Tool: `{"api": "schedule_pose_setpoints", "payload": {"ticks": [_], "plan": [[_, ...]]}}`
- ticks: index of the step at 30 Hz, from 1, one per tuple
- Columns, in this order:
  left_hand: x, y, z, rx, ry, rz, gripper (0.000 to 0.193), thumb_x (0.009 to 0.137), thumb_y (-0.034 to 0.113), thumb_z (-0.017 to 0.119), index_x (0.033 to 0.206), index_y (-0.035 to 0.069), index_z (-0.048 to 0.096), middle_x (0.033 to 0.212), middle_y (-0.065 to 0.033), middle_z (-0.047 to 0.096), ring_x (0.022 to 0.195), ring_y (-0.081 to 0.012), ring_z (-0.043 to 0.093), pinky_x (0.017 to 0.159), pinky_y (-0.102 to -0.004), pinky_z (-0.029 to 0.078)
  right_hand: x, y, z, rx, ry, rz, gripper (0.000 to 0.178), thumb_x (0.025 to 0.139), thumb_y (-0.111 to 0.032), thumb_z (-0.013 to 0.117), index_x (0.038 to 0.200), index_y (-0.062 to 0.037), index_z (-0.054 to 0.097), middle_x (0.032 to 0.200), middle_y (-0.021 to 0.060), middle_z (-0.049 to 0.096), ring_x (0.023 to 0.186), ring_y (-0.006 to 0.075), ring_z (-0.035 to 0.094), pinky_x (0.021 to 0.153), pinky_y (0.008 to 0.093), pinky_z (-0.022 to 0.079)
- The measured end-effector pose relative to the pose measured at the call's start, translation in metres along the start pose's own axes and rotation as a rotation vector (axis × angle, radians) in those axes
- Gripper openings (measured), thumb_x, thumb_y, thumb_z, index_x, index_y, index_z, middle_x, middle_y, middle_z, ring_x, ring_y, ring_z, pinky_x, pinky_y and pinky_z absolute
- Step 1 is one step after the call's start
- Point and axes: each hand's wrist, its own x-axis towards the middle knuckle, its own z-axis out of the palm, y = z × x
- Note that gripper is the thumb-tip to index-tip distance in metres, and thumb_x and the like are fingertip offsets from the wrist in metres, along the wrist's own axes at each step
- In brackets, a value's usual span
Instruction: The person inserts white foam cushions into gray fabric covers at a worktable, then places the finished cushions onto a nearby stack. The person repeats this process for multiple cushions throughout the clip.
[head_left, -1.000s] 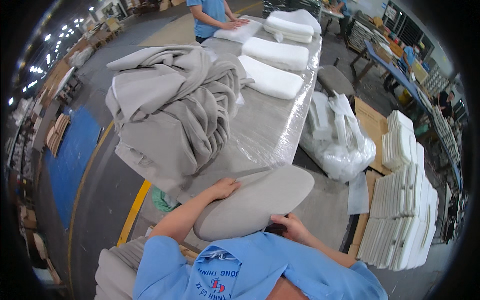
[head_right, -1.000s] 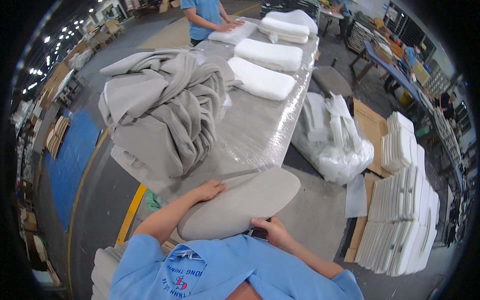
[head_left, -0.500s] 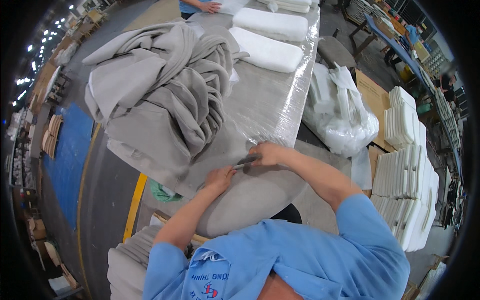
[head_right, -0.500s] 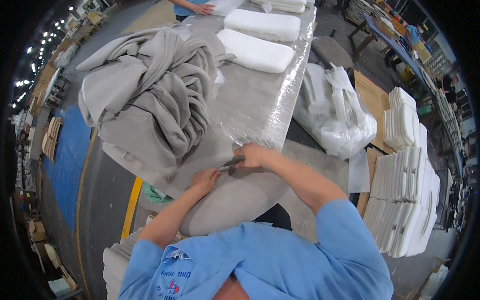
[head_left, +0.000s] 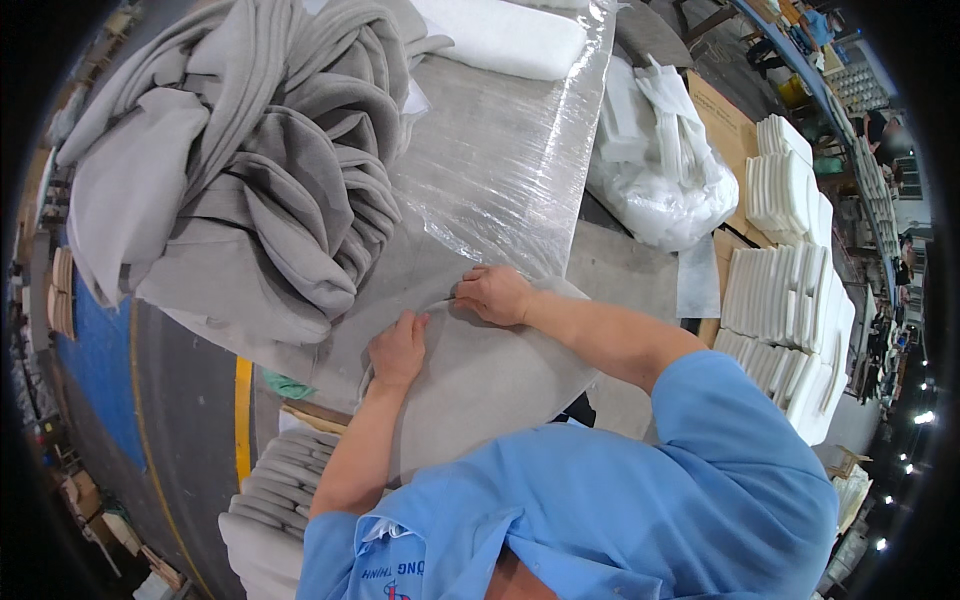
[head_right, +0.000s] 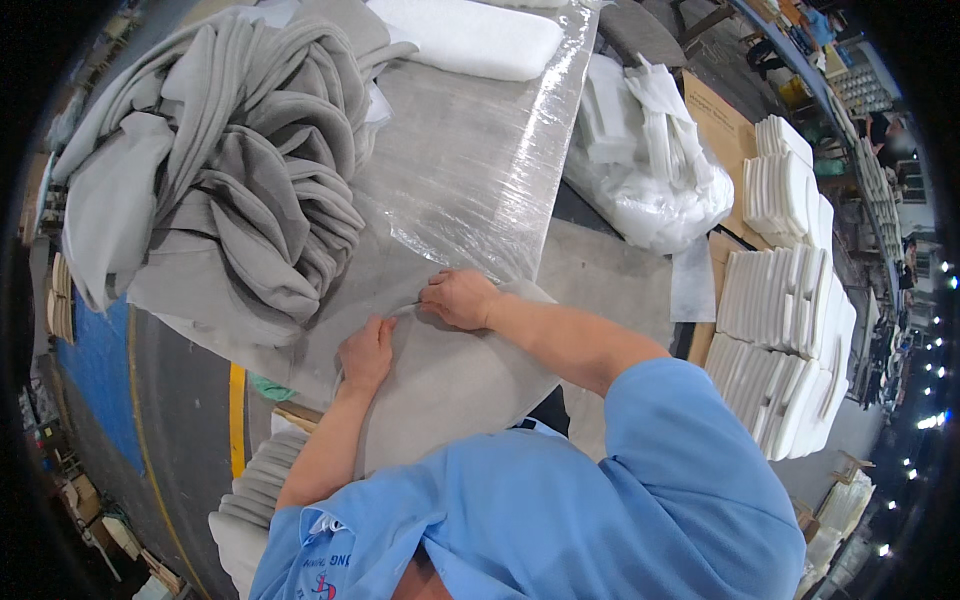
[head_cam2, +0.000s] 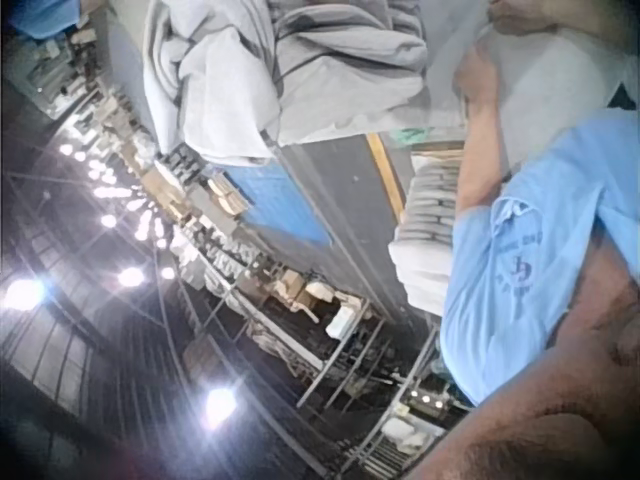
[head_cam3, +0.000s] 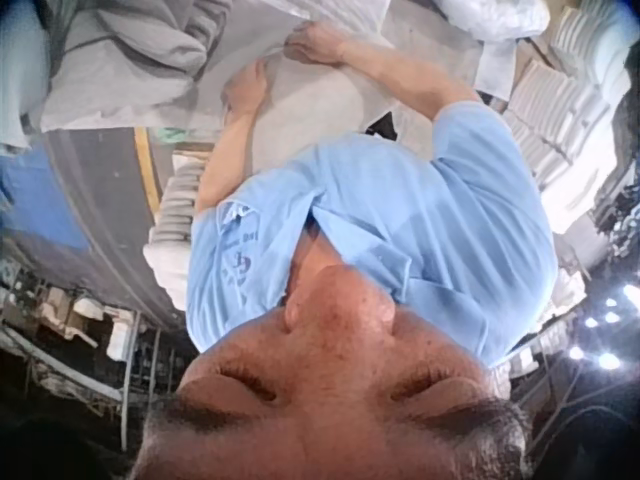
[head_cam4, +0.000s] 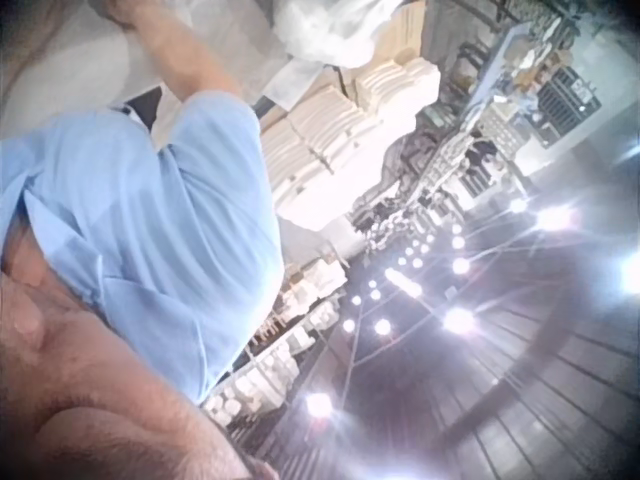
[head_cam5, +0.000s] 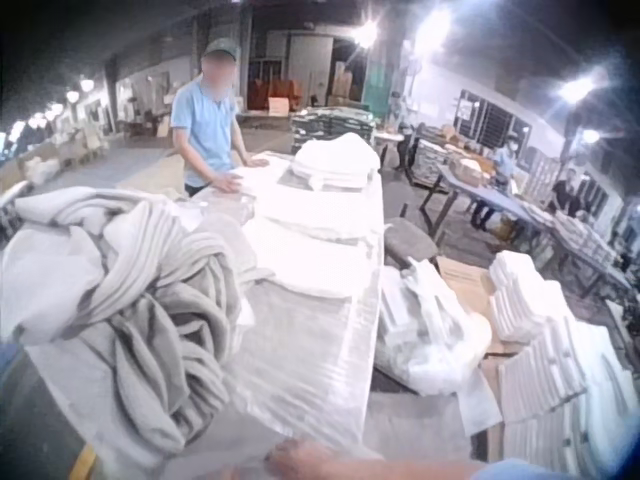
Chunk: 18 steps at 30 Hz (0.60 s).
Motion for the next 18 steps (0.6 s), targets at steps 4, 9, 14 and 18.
{"api": "schedule_pose_setpoints", "payload": {"ticks": [4,9,14,18], "plan": [[-0.004,-0.014,-0.038,-0.097,0.061,-0.017,0.027,0.104,0.032,0.062,0.101,0.006,0.068,0.103,-0.0169,0.073,0.101,-0.0372,0.07,0.082,-0.0512,0.054,0.004,-0.002,-0.023,0.054,0.136,0.139,0.025,0.1,-0.032,0.066,0.107,-0.0092,0.074,0.111,0.0131,0.072,0.114,0.0386,0.065,0.092,0.0499,0.055],[-0.111,-0.008,-0.118,-0.115,-0.224,-0.36,0.068,0.099,0.042,0.068,0.144,-0.006,0.052,0.143,-0.0337,0.051,0.135,-0.047,0.051,0.112,-0.0494,0.042,-0.092,0.004,-0.099,-0.075,0.15,0.455,0.07,0.093,-0.049,0.074,0.141,-0.0008,0.06,0.124,0.0261,0.069,0.123,0.0373,0.064,0.102,0.0459,0.053],[-0.158,-0.013,-0.108,-0.495,-0.287,-0.672,0.1,0.095,0.049,0.071,0.153,-0.021,0.027,0.154,-0.0413,0.04,0.146,-0.0455,0.044,0.119,-0.0433,0.037,-0.128,-0.027,-0.113,0.302,-0.231,0.744,0.113,0.08,-0.069,0.079,0.149,0.0125,0.041,0.133,0.0328,0.063,0.125,0.0444,0.064,0.104,0.0452,0.052],[-0.147,-0.02,-0.091,-0.465,-0.306,-0.7,0.098,0.097,0.049,0.069,0.15,-0.022,0.027,0.145,-0.0403,0.051,0.139,-0.0463,0.052,0.114,-0.0426,0.042,-0.111,-0.012,-0.093,0.195,-0.324,0.925,0.118,0.077,-0.073,0.079,0.146,0.0153,0.041,0.133,0.0348,0.063,0.124,0.0444,0.065,0.102,0.0463,0.054]]}}
